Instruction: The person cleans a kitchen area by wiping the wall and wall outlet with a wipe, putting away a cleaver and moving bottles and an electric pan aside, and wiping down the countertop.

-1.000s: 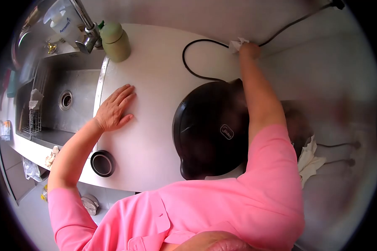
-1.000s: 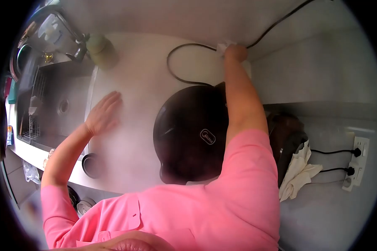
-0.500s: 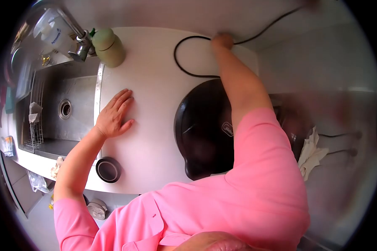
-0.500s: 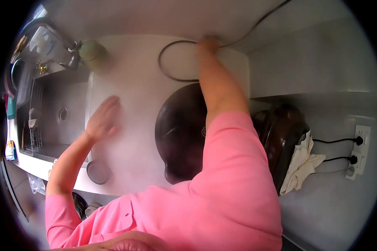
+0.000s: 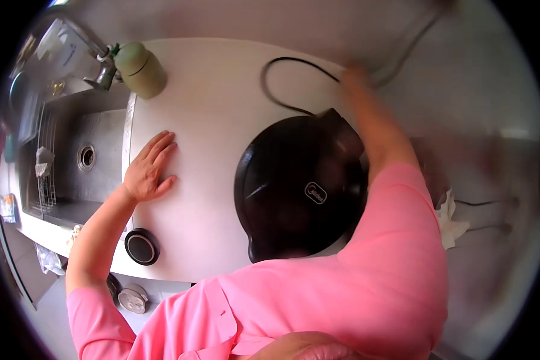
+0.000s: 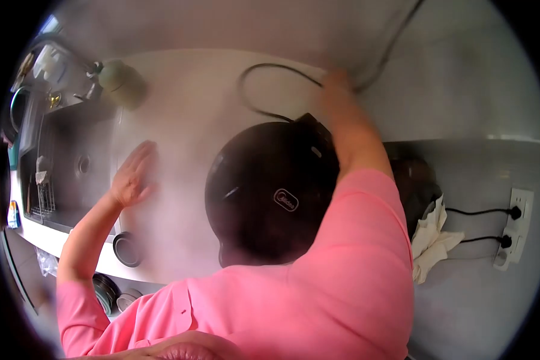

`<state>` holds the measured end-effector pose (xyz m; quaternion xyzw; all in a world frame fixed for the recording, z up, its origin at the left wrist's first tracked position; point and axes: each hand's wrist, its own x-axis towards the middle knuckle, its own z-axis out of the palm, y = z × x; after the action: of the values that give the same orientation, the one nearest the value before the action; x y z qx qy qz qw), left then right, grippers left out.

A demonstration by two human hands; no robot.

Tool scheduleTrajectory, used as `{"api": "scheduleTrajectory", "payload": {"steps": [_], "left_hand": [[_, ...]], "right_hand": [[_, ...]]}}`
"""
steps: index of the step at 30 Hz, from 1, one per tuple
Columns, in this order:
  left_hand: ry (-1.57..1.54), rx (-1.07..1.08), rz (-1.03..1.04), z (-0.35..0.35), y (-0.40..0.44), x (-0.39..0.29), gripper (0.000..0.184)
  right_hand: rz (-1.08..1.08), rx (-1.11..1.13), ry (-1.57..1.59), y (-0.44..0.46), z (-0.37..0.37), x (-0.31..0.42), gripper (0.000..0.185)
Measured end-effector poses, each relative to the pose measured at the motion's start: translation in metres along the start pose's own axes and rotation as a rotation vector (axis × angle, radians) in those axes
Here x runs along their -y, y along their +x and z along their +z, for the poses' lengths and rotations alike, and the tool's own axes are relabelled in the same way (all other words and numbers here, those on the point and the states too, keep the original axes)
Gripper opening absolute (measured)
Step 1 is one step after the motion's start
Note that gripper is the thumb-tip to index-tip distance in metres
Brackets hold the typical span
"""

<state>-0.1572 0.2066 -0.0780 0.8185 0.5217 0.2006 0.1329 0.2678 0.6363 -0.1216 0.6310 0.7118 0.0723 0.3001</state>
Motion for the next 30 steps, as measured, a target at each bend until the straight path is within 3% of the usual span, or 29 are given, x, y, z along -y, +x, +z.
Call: {"api": "scheduleTrajectory", "payload": {"steps": [1, 4, 7, 9, 11, 12, 14, 15, 18, 20, 21, 22, 24, 25, 27, 28, 30], "left_hand": [[0.026, 0.033, -0.034, -0.002, 0.001, -0.002, 0.064], [0.027, 0.039, -0.062, -0.004, 0.000, -0.003, 0.064], [0.027, 0.036, -0.062, -0.005, 0.000, -0.002, 0.063], [0.025, 0.036, -0.060, -0.005, -0.001, -0.002, 0.063], [0.031, 0.029, -0.042, -0.003, -0.004, 0.001, 0.064], [0.041, 0.024, -0.025, -0.003, -0.004, 0.002, 0.064], [0.040, 0.025, -0.028, -0.003, -0.006, 0.002, 0.064], [0.043, 0.033, -0.031, -0.002, -0.005, 0.003, 0.064], [0.006, 0.012, -0.018, 0.001, -0.007, 0.007, 0.065], [-0.020, 0.015, -0.027, 0.002, -0.005, 0.012, 0.065], [-0.008, 0.005, -0.029, 0.003, -0.006, 0.013, 0.065], [-0.001, 0.002, -0.018, 0.003, -0.006, 0.008, 0.065], [0.015, 0.017, -0.042, 0.000, -0.003, 0.007, 0.064], [0.015, 0.011, -0.051, 0.002, -0.004, 0.008, 0.064], [-0.008, -0.007, -0.045, 0.004, -0.004, 0.005, 0.064], [-0.012, -0.007, -0.031, 0.003, -0.004, 0.005, 0.064], [0.005, -0.016, -0.023, 0.004, -0.004, 0.006, 0.063]], "right_hand": [[0.165, -0.118, 0.570, 0.008, 0.019, -0.032, 0.048], [0.235, -0.280, 0.575, -0.035, -0.013, -0.017, 0.037], [0.338, -0.113, 0.743, -0.045, -0.024, 0.015, 0.031], [-0.363, -0.278, -0.019, -0.040, -0.016, 0.027, 0.029], [-0.208, -0.139, 0.573, -0.081, -0.049, 0.065, 0.029], [-0.204, -0.140, 0.569, -0.094, -0.050, 0.072, 0.029], [-0.404, -0.185, 0.683, -0.108, -0.051, 0.079, 0.030], [-0.364, -0.147, 0.680, -0.109, -0.051, 0.075, 0.034], [-0.258, -0.222, -0.017, -0.002, 0.040, -0.013, 0.040], [-0.030, -0.256, 0.125, -0.013, 0.032, -0.029, 0.041], [0.202, -0.283, 0.458, -0.036, 0.018, -0.023, 0.042], [0.205, -0.255, 0.447, -0.055, 0.006, -0.020, 0.042], [0.072, -0.038, 0.278, -0.073, -0.025, -0.012, 0.039], [0.077, -0.042, 0.279, -0.069, -0.017, -0.010, 0.039], [-0.396, -0.263, 0.352, -0.067, 0.013, -0.015, 0.032], [-0.382, -0.263, 0.351, -0.078, 0.010, -0.016, 0.032], [-0.492, 0.054, 0.314, -0.119, -0.016, -0.010, 0.025]]}}
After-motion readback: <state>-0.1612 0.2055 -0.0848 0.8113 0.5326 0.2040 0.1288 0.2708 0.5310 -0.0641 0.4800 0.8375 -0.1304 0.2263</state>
